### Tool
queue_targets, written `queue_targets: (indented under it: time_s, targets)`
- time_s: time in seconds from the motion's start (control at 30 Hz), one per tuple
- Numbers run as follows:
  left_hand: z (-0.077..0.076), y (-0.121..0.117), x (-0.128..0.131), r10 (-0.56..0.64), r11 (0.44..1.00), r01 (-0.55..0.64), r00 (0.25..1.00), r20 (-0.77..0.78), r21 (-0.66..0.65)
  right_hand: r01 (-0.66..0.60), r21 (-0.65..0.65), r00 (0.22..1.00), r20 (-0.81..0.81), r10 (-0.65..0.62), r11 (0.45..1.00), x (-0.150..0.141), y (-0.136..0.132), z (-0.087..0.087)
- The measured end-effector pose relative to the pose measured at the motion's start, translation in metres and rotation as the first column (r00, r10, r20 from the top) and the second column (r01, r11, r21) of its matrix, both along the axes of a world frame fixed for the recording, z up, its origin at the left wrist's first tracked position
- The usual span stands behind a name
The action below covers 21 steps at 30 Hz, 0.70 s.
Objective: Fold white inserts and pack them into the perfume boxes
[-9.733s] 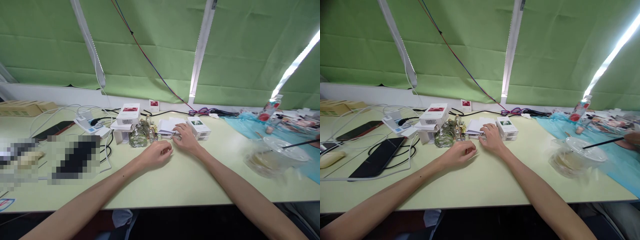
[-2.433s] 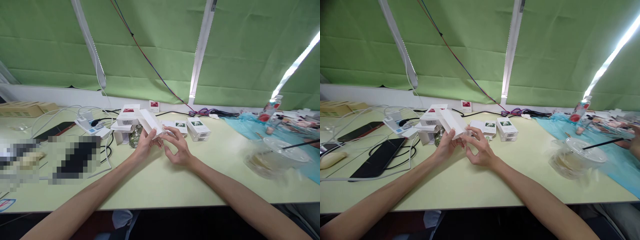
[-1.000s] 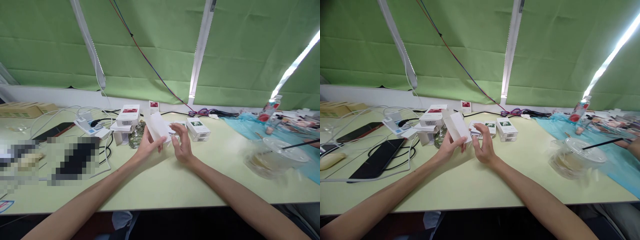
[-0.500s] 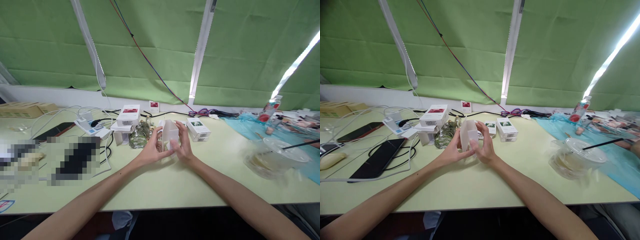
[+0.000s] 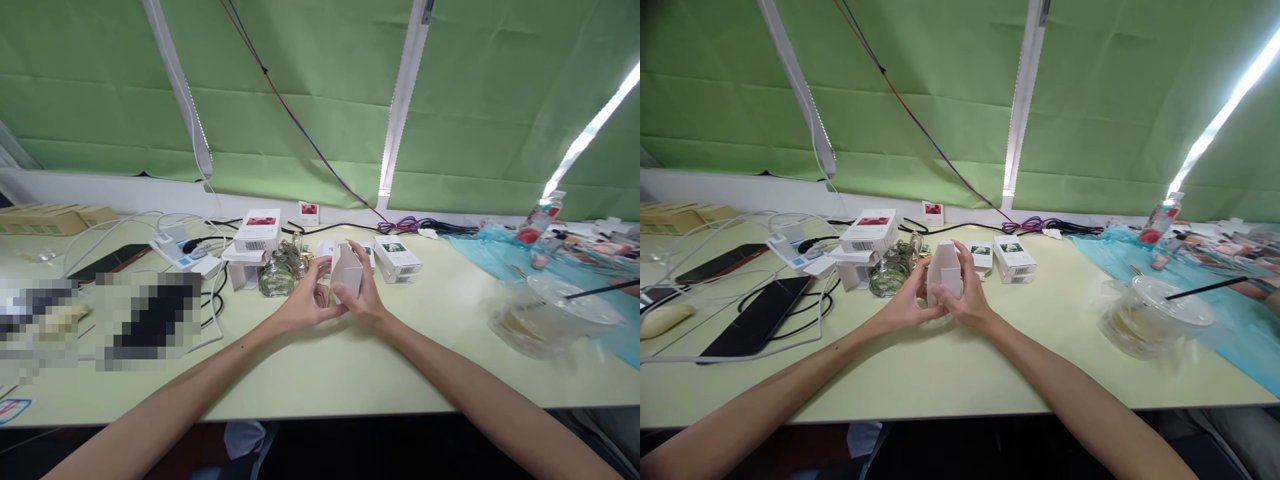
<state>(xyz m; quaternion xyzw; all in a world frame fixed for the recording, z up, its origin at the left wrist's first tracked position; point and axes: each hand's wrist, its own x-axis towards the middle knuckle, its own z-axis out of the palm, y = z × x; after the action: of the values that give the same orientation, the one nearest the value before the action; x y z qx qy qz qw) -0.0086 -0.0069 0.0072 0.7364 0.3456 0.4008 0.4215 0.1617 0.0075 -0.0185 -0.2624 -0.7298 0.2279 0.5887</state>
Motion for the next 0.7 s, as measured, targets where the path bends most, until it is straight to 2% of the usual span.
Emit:
queue_targets:
  time_s: [0.4, 0.7]
  targets:
    - [-0.0033, 0.0015, 0.0012, -0.004, 1.000, 0.005, 0.999, -0.034, 0.022, -0.040, -0.057, 0.999, 0.014, 0.041, 0.998, -0.0002, -0.0010, -0.0012]
    - [-0.0018, 0.0030, -0.0007, -0.016, 0.997, 0.023, 0.995, -0.097, 0.076, -0.036, -0.132, 0.999, 0.030, 0.040, 0.991, -0.0009, -0.0062, 0.0056]
